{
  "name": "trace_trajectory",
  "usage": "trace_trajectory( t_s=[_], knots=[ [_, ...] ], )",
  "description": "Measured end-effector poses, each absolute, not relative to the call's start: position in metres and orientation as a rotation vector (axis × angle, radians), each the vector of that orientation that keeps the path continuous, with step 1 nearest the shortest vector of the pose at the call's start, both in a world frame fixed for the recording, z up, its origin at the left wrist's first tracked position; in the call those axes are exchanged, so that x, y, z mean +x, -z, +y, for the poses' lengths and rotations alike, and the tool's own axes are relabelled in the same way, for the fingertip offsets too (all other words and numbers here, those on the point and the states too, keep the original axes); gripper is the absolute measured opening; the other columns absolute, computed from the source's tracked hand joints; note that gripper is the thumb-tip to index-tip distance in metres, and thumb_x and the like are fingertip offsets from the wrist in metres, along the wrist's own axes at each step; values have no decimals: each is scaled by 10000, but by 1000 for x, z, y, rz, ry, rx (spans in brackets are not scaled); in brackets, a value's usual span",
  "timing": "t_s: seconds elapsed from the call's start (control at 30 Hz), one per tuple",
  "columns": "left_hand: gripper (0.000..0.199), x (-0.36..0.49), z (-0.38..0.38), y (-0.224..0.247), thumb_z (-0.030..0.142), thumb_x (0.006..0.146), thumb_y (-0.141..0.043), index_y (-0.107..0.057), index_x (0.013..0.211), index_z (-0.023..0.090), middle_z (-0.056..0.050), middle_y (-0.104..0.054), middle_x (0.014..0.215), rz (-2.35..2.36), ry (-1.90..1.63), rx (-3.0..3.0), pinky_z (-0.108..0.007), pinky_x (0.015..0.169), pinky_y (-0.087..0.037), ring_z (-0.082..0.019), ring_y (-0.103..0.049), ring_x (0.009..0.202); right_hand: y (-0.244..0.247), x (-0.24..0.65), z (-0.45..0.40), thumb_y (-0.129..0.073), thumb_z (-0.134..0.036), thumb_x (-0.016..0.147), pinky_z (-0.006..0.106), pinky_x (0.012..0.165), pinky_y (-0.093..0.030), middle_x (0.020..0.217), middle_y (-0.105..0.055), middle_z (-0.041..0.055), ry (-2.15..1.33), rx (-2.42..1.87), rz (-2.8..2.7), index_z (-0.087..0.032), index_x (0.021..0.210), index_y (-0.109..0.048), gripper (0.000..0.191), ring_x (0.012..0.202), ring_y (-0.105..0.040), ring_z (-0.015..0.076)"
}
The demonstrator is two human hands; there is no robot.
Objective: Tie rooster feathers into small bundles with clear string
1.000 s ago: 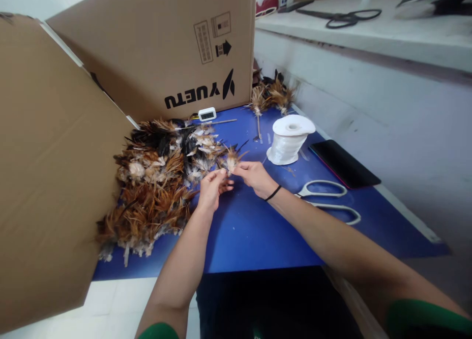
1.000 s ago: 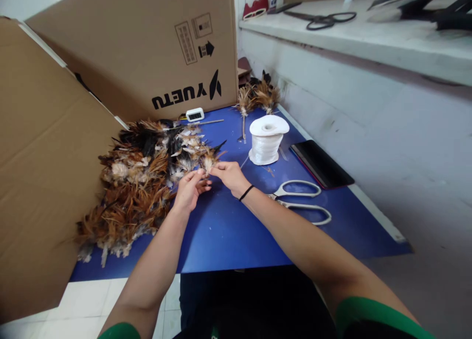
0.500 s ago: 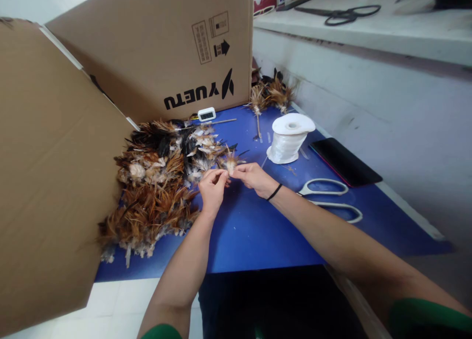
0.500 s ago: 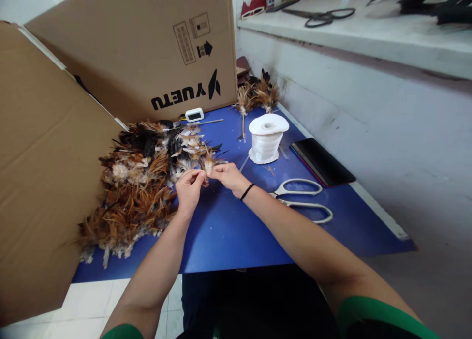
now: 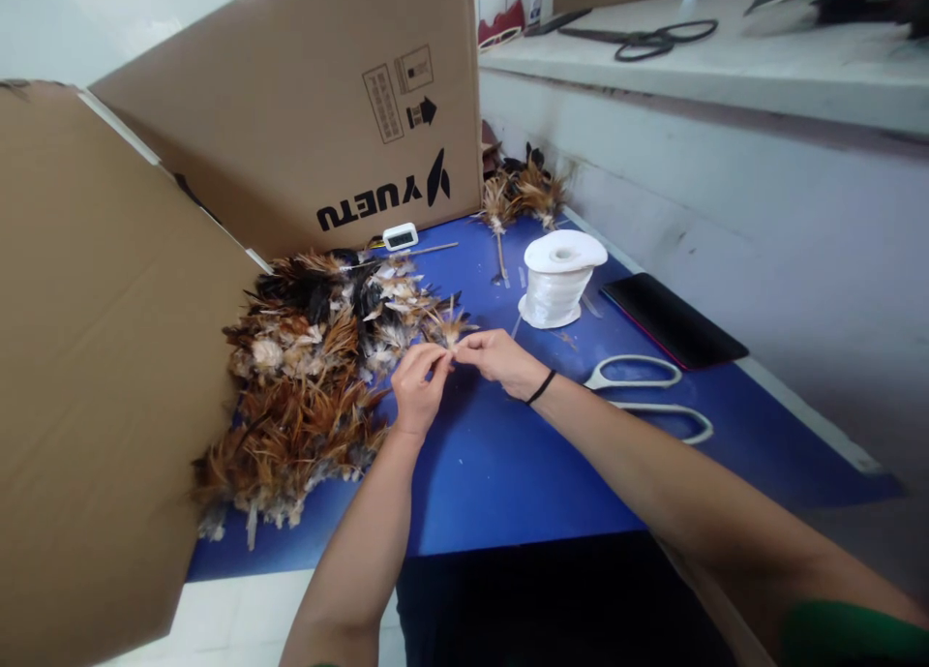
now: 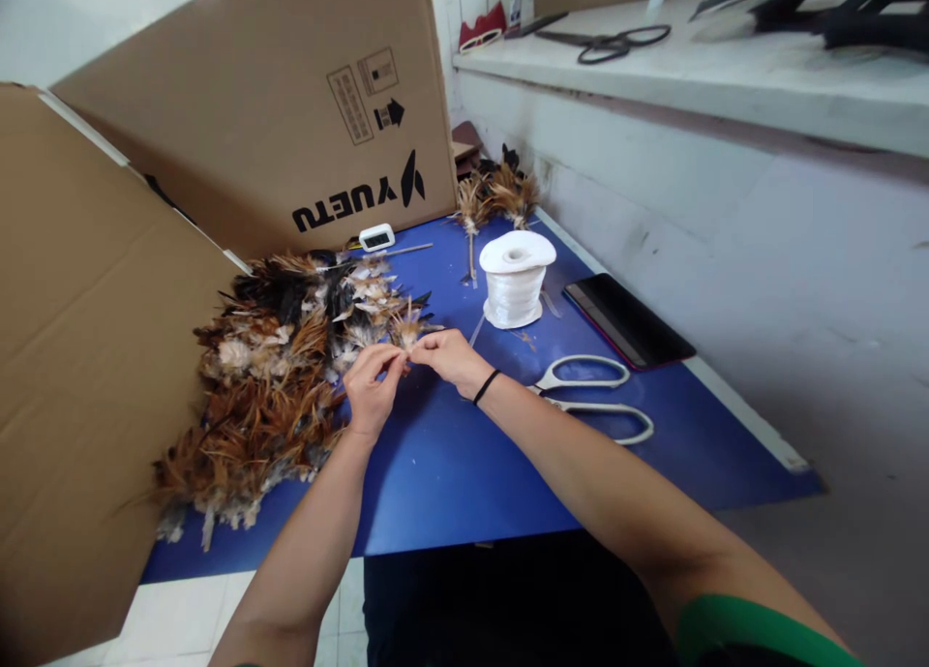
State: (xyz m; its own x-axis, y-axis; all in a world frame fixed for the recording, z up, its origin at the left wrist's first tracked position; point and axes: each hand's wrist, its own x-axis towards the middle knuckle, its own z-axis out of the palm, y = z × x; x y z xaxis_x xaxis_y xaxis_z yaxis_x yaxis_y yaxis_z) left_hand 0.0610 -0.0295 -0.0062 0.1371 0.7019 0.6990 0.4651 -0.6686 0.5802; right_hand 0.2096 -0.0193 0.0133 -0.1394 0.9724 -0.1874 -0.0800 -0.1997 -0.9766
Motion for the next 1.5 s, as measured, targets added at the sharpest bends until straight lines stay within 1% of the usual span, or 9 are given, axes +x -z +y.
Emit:
trace_trajectory(
  t_s=[0.2, 0.33, 0.5, 0.77, 0.97, 1.07, 1.2, 1.3, 1.5],
  knots=[
    [116, 63, -30, 7, 253, 837, -606, -709, 878, 216, -60, -697, 890, 1149, -1521, 2092, -320, 742, -554, -169, -653, 832, -10, 209, -19, -627, -272, 633, 221, 457, -275, 431, -462, -55, -1451, -1167, -1191, -133, 623, -673, 147, 437, -348, 59],
    [120, 65, -31, 8, 253, 834, -610, -713, 886, 222, -57, -708, 914, 1135, -1524, 2024, -327, 730, -565, -173, -661, 837, -9, 210, -18, -617, -279, 651, 220, 456, -275, 441, -461, -52, -1444, -1149, -1218, -141, 603, -655, 151, 445, -344, 61],
    [122, 66, -32, 7, 266, 833, -610, -716, 874, 222, -55, -708, 917, 1113, -1512, 1919, -300, 638, -566, -162, -660, 777, -8, 209, -18, -622, -313, 653, 217, 451, -260, 460, -454, -55, -1436, -1152, -1229, -141, 599, -636, 181, 456, -328, 56],
    [132, 68, -30, 7, 293, 829, -612, -715, 855, 215, -55, -703, 891, 1132, -1489, 1901, -294, 628, -549, -149, -642, 712, -12, 211, -20, -606, -309, 648, 214, 440, -227, 444, -398, -74, -1479, -1167, -1236, -143, 610, -631, 173, 444, -282, 49],
    [151, 67, -28, 7, 322, 834, -604, -698, 834, 205, -50, -686, 848, 1185, -1390, 1917, -288, 698, -520, -136, -614, 676, -15, 216, -20, -624, -236, 612, 229, 514, -323, 499, -514, -41, -1488, -1148, -1269, -145, 617, -667, 101, 505, -411, 77],
    [166, 67, -26, 8, 336, 834, -601, -680, 817, 190, -40, -670, 830, 1184, -1344, 1888, -263, 670, -500, -113, -590, 628, -8, 221, -15, -612, -225, 636, 242, 584, -367, 571, -587, -19, -1387, -1149, -1409, -144, 637, -687, 110, 565, -474, 97],
    [183, 66, -20, 15, 356, 820, -615, -663, 822, 179, -17, -644, 738, 1173, -1276, 1739, -242, 629, -482, -105, -581, 600, -1, 227, -9, -577, -229, 702, 242, 573, -348, 582, -597, -19, -1140, -1272, -1645, -161, 671, -701, 145, 565, -478, 107],
    [195, 66, -17, 19, 363, 779, -658, -662, 816, 172, -3, -636, 678, 1167, -1247, 1599, -236, 608, -478, -106, -589, 587, 0, 231, -8, -579, -219, 732, 242, 597, -352, 640, -643, -4, -1001, -1366, -1761, -179, 714, -714, 142, 616, -532, 125],
    [184, 68, -18, 17, 329, 714, -710, -665, 773, 161, 14, -631, 617, 1141, -1195, 1458, -233, 585, -477, -98, -583, 545, 2, 232, -8, -568, -224, 770, 243, 597, -347, 672, -667, 7, -933, -1419, -1865, -187, 724, -714, 157, 632, -548, 135]
  ],
)
